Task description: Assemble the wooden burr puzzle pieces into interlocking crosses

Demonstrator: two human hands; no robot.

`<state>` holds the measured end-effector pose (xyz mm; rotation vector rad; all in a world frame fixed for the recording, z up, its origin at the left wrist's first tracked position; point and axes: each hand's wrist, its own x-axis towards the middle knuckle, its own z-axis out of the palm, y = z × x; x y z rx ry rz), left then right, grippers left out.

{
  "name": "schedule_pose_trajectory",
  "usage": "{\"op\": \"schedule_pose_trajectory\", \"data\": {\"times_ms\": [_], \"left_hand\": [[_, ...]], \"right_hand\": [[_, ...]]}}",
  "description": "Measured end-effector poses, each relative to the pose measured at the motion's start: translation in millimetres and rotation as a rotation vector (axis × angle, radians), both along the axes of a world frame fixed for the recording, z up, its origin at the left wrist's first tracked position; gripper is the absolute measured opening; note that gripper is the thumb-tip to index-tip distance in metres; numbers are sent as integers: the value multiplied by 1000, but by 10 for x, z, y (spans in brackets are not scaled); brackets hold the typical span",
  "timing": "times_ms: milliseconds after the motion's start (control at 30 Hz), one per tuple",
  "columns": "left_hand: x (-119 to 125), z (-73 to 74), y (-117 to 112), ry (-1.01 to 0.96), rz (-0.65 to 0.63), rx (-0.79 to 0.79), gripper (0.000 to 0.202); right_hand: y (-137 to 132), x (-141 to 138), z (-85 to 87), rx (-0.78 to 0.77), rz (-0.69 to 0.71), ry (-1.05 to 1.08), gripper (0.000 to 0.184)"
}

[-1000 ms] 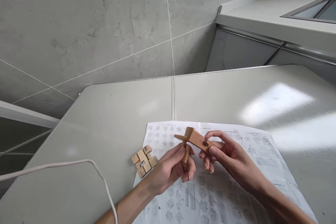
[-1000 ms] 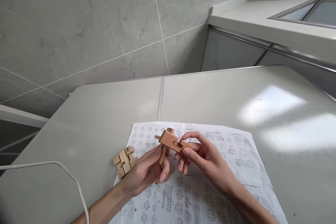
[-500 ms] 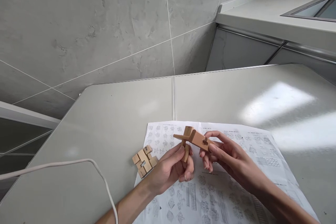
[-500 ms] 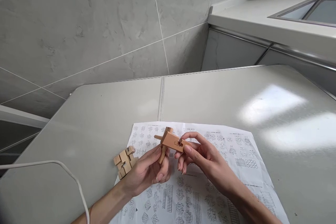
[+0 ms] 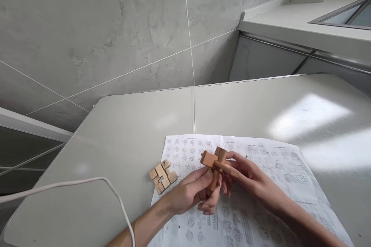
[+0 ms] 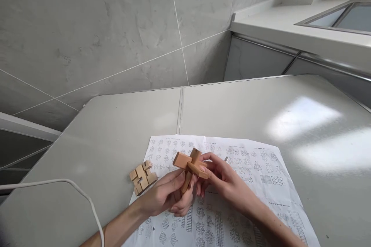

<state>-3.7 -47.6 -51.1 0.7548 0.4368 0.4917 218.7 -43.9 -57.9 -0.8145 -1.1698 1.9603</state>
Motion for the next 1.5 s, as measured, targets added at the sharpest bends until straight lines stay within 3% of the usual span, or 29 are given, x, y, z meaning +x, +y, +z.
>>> {"op": "schedule_pose_trajectory", "data": {"times_ms": [200,367,700,867,967,1067,1167,1233,1333,1433,1500], "left_hand": [[-40,71,0,4,-119,4,32],[-61,46,-10,-35,-128,29,33],[-82,5,-6,-70,-165,16,41],[-70,59,-14,-10,-143,37,48],[-68,240,-27,138,-128,114,57],[-126,467,-59,382,-131,285,67],[-282,562,-132,787,111,683,54],[-434,507,-209,1027,341,964,41],[-683,302,-354,1209,502,1195,26],[-871,85,-491,1350,540,1230,61],[-933,-15,-555,1404,532,1219,74]], "right_hand": [[-18,-1,5,89,56,-85,35],[-20,54,21,131,144,-154,39],[16,126,52,90,321,-56,40],[18,117,73,100,327,-50,37],[-15,112,48,57,270,5,39],[-79,181,32,-88,140,89,43],[-171,369,63,-206,-39,97,38],[-239,543,93,-256,-177,96,31],[-330,820,99,-326,-376,130,27],[-383,1052,39,-399,-542,188,24],[-393,1160,-21,-427,-615,227,24]]}}
